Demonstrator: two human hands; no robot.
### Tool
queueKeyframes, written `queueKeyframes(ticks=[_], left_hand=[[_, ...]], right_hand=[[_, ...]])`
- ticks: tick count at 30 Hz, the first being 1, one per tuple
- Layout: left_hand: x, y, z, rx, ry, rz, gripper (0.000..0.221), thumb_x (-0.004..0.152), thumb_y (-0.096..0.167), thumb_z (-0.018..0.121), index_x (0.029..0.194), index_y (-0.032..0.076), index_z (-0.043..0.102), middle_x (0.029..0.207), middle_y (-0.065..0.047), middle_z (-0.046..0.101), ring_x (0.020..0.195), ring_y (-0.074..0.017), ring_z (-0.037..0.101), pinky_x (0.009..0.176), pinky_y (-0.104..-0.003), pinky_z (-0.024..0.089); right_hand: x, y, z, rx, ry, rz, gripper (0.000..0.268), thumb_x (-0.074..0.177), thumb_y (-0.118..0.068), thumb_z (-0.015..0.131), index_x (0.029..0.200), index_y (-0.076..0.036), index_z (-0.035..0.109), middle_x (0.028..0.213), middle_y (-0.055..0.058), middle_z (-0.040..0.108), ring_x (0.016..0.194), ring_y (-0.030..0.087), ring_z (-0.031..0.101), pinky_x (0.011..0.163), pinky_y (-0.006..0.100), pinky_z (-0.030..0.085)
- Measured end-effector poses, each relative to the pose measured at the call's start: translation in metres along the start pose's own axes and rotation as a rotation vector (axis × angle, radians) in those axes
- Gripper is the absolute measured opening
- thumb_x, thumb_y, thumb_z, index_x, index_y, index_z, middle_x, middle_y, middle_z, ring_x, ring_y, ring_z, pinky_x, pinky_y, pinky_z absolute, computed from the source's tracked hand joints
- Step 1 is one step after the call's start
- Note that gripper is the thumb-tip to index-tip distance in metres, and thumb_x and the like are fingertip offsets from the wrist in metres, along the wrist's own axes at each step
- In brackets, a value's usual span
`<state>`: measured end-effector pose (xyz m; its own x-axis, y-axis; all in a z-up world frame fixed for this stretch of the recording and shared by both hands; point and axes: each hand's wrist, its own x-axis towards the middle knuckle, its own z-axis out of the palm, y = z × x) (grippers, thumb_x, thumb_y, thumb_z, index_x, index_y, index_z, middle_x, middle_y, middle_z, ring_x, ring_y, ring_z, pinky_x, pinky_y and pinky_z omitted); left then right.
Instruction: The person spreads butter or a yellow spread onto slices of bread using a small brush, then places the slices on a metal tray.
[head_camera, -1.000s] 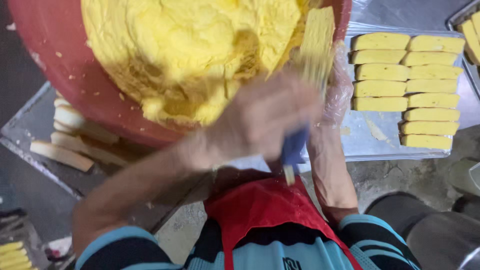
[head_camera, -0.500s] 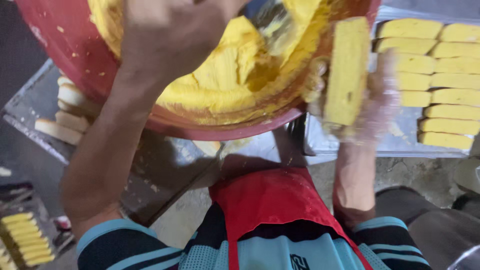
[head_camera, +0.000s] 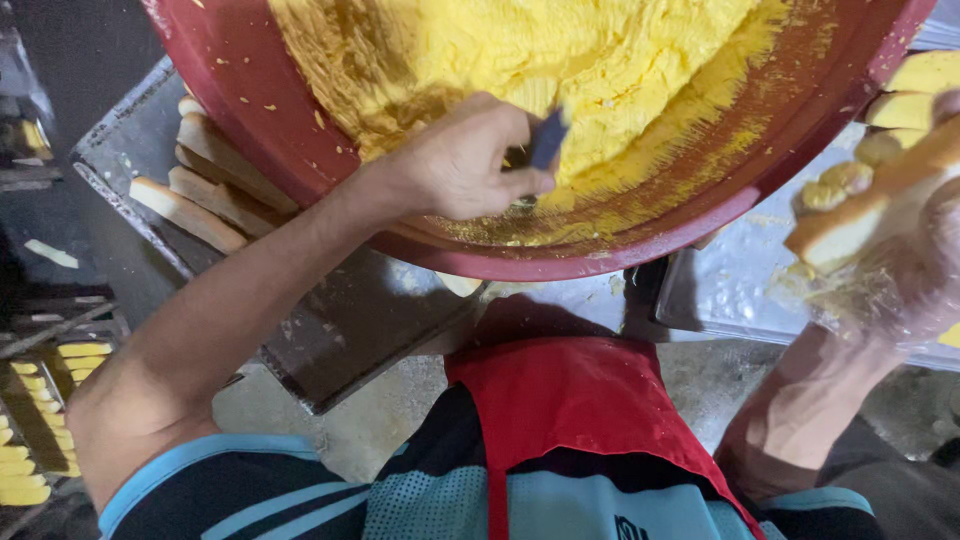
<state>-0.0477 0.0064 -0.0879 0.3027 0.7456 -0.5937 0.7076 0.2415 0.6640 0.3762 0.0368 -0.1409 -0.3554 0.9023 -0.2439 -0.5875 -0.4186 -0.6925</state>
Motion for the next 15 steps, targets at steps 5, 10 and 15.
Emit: queueKeyframes(ticks=[5, 10, 15], left_hand=[[-0.03, -0.01, -0.033, -0.486, 0.327, 0.308, 0.021, 0.1, 0.024, 0.072, 0.104, 0.003, 0.073, 0.093, -0.006, 0.077, 0.083, -0.0143, 0.077, 0.073, -0.031, 0.065], [-0.053, 0.034, -0.03, -0.821, 0.438, 0.336, 0.024, 0.096, 0.019, 0.076, 0.111, 0.002, 0.072, 0.099, -0.004, 0.076, 0.091, -0.0112, 0.077, 0.07, -0.025, 0.068], [-0.055, 0.076, -0.013, -0.659, 0.588, 0.997, 0.012, 0.117, 0.009, 0.072, 0.122, 0.001, 0.065, 0.115, -0.005, 0.07, 0.103, -0.0109, 0.07, 0.09, -0.025, 0.064]], right_hand=[[0.001, 0.0, 0.062, 0.082, -0.052, -0.074, 0.051, 0.118, -0.03, 0.052, 0.157, -0.001, 0.039, 0.123, 0.024, 0.058, 0.096, 0.03, 0.065, 0.086, 0.041, 0.055], [0.0, 0.011, 0.093, -0.131, -0.024, -0.13, 0.049, 0.123, -0.029, 0.048, 0.155, 0.007, 0.039, 0.128, 0.026, 0.057, 0.098, 0.032, 0.063, 0.086, 0.041, 0.054], [0.014, 0.022, 0.134, -0.004, -0.076, -0.007, 0.065, 0.113, -0.041, 0.046, 0.164, 0.0, 0.045, 0.132, 0.024, 0.064, 0.103, 0.03, 0.07, 0.088, 0.04, 0.061]])
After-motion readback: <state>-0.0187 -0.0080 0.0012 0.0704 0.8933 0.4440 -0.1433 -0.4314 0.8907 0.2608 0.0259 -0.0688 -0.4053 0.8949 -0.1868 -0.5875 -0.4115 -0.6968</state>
